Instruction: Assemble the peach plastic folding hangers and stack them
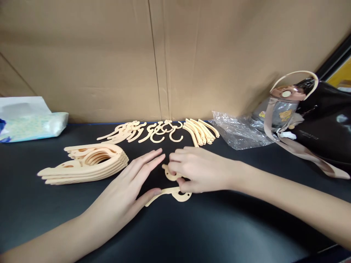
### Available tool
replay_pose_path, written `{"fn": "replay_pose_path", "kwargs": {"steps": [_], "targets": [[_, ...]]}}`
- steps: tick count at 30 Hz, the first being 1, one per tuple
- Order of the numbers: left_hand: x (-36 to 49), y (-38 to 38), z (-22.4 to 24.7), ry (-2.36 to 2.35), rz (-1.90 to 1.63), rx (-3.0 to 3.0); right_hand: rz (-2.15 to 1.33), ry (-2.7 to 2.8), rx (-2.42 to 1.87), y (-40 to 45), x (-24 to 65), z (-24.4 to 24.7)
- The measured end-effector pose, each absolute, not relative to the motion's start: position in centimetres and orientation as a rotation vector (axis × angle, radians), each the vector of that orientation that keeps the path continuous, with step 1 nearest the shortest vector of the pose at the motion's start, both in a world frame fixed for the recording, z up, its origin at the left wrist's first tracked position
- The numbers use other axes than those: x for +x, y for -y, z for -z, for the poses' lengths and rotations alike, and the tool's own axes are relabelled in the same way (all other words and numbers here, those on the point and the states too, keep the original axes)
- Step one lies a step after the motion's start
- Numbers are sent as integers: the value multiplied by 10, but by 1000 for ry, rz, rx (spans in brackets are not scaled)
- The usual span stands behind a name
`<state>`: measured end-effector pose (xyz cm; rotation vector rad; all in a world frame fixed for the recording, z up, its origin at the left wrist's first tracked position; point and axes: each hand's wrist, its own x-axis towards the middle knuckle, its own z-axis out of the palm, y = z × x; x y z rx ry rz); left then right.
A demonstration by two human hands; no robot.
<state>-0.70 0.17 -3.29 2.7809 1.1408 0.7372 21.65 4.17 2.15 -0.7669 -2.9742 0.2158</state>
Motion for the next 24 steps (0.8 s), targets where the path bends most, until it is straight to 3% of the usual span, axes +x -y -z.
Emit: {"fn": "replay_pose_path", "kwargs": {"steps": [8,15,24], "targets": [[-4,1,30,-1100,-631,2772,-395,2890,-652,-43,209,-42],[-4,1,28,-1054,-518,2799,307,2871,-776,-115,168,-39],[-5,1,28,-1055,-496,2769,270,2949,-770,-149,132,-16]]}}
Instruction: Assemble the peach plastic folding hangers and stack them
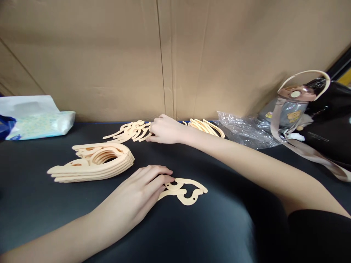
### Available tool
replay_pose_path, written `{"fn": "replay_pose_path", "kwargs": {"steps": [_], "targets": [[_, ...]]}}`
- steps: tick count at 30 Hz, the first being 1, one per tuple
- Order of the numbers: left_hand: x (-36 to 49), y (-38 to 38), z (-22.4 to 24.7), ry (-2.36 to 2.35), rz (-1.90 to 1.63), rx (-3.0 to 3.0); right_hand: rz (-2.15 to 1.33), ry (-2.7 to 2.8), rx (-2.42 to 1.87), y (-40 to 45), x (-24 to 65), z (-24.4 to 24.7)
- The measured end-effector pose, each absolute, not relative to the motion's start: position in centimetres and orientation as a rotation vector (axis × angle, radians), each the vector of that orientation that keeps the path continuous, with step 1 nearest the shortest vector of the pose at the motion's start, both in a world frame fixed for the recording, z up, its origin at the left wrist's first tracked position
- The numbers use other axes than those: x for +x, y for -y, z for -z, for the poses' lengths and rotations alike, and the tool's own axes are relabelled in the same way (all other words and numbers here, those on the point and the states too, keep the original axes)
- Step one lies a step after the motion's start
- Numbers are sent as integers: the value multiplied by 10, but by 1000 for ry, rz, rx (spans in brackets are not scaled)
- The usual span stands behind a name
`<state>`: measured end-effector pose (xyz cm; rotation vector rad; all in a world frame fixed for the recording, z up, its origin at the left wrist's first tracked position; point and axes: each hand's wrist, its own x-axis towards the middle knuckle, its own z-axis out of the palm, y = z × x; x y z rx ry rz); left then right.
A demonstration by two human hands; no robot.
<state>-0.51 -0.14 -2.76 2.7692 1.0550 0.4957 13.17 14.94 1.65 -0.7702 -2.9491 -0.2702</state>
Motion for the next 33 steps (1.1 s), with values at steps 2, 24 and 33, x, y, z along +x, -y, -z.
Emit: {"fn": "replay_pose_path", "kwargs": {"steps": [2,24,33], "targets": [[-5,1,27,-1056,-493,2765,248,2944,-755,-152,129,-16],[-6,2,26,-1034,-485,2786,291,2511,-1348,-121,137,3],[-7,5,30,-1012,-676,2694,149,2418,-1215,-97,179,-9]]}}
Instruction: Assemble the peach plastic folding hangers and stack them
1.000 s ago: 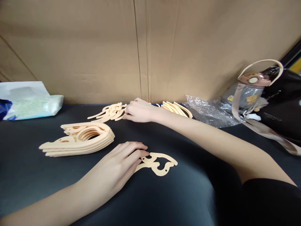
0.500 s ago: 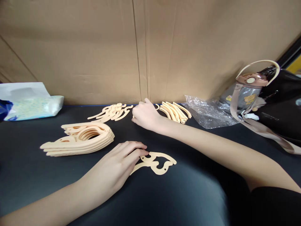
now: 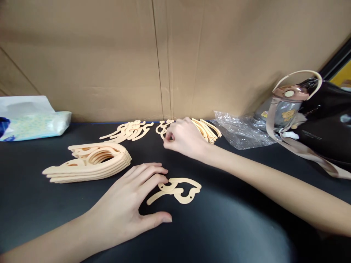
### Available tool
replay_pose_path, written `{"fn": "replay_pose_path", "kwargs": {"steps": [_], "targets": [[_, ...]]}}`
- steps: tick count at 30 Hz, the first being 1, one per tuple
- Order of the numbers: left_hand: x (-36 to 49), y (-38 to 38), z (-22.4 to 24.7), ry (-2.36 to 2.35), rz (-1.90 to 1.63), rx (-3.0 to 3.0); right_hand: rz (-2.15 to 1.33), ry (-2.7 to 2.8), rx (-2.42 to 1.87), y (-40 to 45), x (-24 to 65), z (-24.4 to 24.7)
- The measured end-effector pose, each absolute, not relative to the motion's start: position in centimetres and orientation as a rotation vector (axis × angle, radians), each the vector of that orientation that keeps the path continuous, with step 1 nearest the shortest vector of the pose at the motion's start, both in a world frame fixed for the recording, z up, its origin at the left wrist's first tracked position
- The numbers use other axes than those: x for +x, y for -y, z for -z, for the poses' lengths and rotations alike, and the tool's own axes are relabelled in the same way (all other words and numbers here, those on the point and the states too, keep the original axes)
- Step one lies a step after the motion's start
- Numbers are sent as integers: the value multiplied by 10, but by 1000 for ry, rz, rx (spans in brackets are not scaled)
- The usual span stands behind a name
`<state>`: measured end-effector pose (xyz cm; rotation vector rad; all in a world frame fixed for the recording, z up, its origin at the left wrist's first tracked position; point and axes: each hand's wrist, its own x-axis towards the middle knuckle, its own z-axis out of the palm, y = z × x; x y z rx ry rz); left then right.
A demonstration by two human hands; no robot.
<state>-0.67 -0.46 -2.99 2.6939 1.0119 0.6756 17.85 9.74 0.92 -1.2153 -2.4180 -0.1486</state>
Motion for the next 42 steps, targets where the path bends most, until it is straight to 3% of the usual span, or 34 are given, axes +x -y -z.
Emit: {"fn": "replay_pose_path", "kwargs": {"steps": [9,18,22,26,29,42], "targets": [[-7,4,30,-1086,-843,2736,-23,2506,-828,-26,217,-1],[-8,1,32,-930,-668,2777,-1,2606,-605,-14,211,4],[-7,1,32,-921,-726,2774,-15,2560,-797,-41,226,-11],[-8,1,30,-921,-708,2769,238,2431,-1437,-90,247,-28],[-8,1,31,-921,-736,2758,283,2402,-1641,-119,256,-29],[-8,1,33,-908,-703,2741,510,2366,-1919,-126,239,-14]]}}
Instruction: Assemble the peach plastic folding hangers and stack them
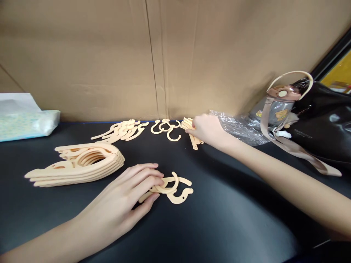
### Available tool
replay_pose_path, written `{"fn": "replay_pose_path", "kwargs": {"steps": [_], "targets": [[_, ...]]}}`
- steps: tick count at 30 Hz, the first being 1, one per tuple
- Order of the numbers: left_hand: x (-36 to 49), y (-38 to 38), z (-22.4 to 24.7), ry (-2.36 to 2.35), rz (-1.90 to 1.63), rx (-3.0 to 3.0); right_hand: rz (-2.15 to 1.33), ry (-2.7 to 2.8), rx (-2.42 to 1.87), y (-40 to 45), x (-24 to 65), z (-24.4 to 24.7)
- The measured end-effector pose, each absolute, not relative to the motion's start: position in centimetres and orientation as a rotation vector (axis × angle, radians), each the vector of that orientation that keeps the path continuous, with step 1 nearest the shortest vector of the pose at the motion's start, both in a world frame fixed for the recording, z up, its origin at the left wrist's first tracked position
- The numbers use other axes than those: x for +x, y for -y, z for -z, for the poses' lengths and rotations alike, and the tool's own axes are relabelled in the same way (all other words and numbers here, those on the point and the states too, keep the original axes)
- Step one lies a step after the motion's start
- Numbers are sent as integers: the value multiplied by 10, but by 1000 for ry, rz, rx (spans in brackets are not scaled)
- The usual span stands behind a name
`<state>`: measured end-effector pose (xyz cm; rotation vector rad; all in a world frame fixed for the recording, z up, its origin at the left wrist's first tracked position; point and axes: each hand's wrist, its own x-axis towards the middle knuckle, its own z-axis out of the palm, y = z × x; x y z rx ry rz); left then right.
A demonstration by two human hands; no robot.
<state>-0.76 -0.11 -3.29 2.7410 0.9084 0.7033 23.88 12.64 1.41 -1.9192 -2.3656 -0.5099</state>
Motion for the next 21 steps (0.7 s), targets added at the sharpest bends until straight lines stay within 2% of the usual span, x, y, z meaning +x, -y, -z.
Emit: {"fn": "replay_pose_path", "kwargs": {"steps": [21], "targets": [[-6,2,30,-904,-691,2740,364,2403,-1821,-88,230,-6]]}}
